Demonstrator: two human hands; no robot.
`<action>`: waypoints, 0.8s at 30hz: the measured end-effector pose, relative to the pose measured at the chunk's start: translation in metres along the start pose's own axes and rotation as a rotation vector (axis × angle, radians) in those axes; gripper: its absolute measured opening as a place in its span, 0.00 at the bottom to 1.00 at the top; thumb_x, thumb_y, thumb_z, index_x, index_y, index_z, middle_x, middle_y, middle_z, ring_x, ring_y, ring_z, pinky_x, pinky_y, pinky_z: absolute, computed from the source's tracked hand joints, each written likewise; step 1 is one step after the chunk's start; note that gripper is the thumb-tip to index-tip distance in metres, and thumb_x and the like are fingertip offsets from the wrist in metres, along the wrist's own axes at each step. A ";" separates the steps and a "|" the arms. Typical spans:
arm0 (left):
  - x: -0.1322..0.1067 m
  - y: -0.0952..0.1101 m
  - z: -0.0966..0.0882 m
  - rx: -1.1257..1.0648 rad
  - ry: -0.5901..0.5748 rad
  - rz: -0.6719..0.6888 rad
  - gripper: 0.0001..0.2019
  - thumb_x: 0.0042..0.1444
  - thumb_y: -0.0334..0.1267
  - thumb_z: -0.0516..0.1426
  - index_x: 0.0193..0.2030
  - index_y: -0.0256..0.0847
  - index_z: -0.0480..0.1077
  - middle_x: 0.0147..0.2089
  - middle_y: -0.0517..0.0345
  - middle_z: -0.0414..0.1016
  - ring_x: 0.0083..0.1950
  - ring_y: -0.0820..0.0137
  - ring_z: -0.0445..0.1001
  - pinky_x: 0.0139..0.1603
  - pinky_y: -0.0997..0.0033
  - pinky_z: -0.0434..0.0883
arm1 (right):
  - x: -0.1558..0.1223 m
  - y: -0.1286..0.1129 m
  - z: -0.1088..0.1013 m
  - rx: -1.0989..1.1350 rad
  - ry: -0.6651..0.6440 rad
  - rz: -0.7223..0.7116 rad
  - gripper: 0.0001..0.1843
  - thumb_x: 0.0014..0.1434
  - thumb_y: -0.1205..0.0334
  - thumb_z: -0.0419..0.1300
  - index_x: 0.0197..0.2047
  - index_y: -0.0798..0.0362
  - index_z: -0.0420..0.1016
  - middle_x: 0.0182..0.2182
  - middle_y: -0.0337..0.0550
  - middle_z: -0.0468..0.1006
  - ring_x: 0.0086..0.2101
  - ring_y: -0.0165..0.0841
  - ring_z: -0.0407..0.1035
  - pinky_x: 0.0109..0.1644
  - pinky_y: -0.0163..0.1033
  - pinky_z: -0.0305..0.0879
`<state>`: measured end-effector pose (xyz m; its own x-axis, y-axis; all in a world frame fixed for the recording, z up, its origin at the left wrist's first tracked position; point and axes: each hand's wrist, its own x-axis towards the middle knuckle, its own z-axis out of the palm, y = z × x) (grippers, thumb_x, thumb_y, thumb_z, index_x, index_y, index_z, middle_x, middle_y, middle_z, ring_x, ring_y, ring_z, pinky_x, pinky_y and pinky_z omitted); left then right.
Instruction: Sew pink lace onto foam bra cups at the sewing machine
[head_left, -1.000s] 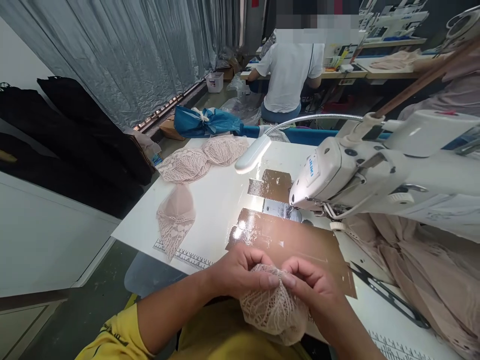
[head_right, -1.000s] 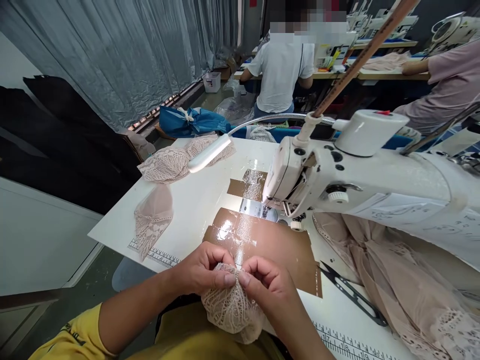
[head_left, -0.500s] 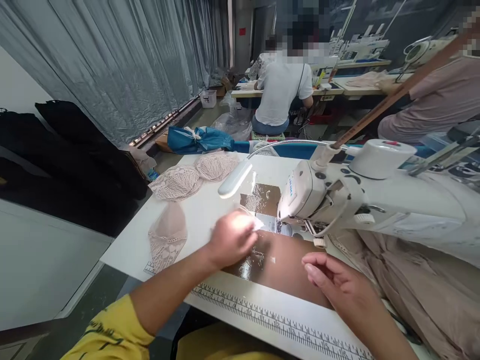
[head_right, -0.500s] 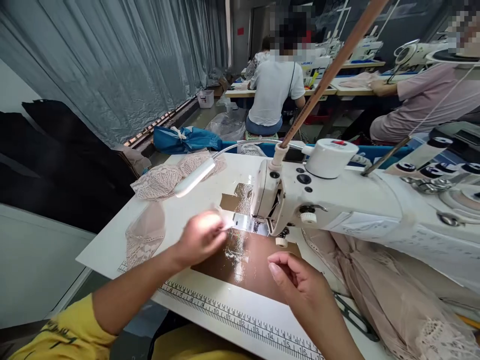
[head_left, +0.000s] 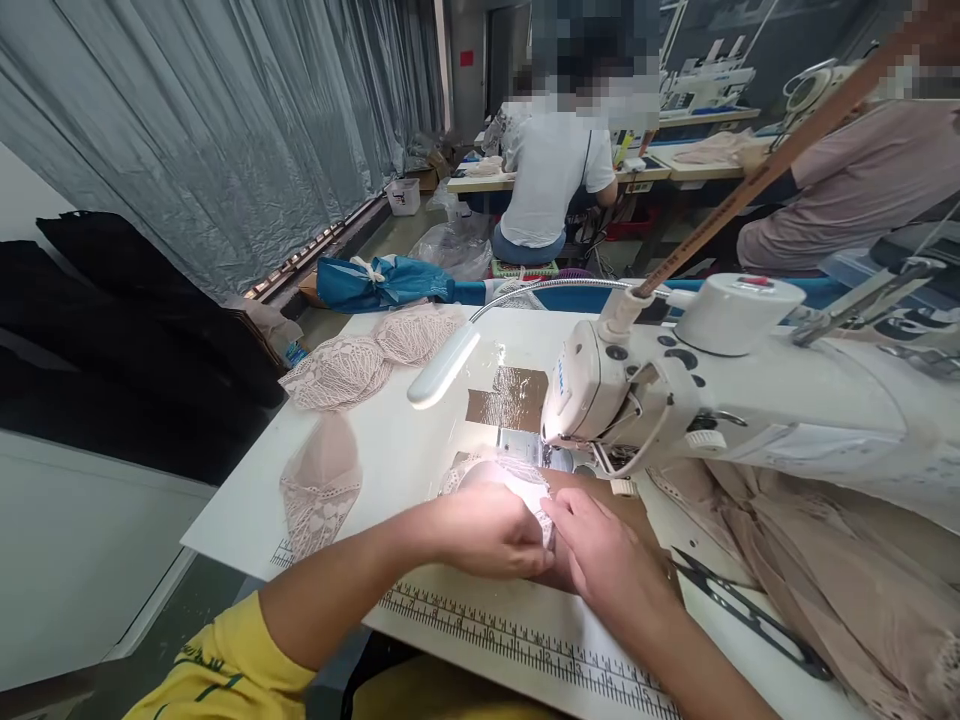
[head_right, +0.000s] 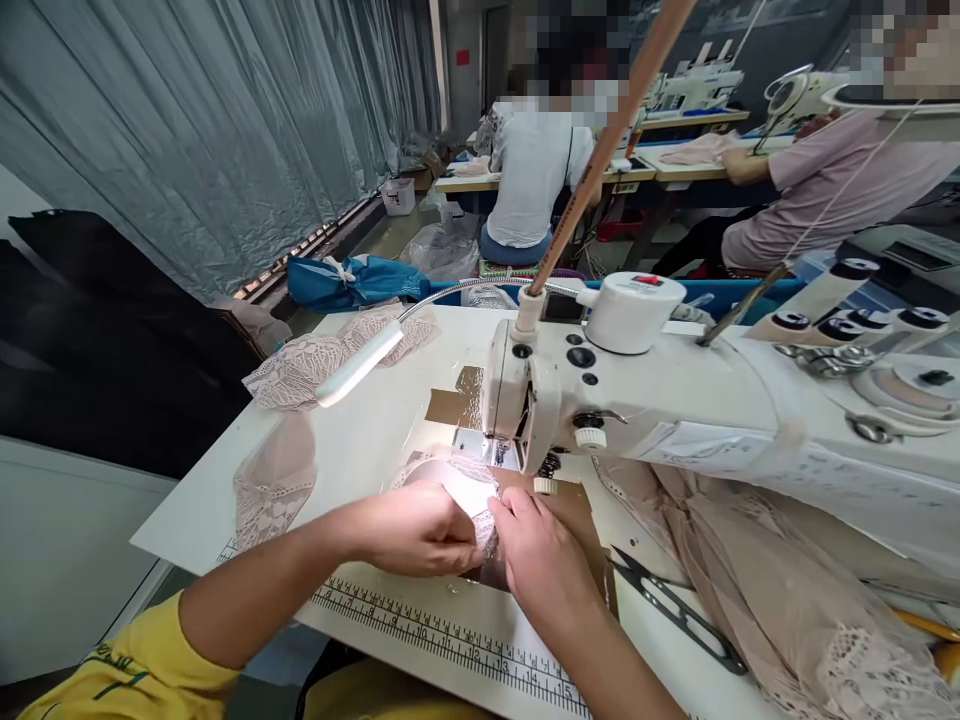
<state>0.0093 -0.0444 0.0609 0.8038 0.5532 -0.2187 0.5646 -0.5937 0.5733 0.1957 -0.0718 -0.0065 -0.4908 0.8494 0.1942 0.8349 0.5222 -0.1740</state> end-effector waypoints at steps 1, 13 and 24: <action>-0.002 -0.004 -0.004 -0.086 0.034 0.029 0.15 0.61 0.35 0.51 0.23 0.37 0.68 0.21 0.63 0.69 0.22 0.78 0.64 0.23 0.77 0.60 | -0.001 0.001 0.002 -0.029 0.024 -0.016 0.21 0.53 0.80 0.49 0.44 0.56 0.76 0.33 0.44 0.75 0.31 0.33 0.70 0.32 0.35 0.66; 0.031 -0.050 0.038 0.394 0.484 0.085 0.14 0.64 0.34 0.47 0.44 0.37 0.73 0.51 0.51 0.75 0.39 0.67 0.72 0.41 0.67 0.70 | 0.007 0.003 0.010 -0.210 0.079 0.047 0.28 0.53 0.83 0.48 0.50 0.56 0.77 0.42 0.48 0.79 0.34 0.35 0.72 0.36 0.37 0.71; 0.038 -0.071 0.022 0.399 0.426 0.125 0.16 0.63 0.34 0.49 0.53 0.36 0.71 0.55 0.48 0.73 0.40 0.65 0.67 0.40 0.65 0.67 | 0.013 0.003 0.013 -0.232 -0.036 0.164 0.27 0.56 0.79 0.50 0.55 0.51 0.74 0.37 0.47 0.79 0.31 0.34 0.73 0.29 0.35 0.67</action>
<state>0.0038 0.0053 -0.0056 0.7692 0.6017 0.2151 0.5636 -0.7975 0.2151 0.1883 -0.0579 -0.0172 -0.3497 0.9253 0.1468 0.9364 0.3498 0.0260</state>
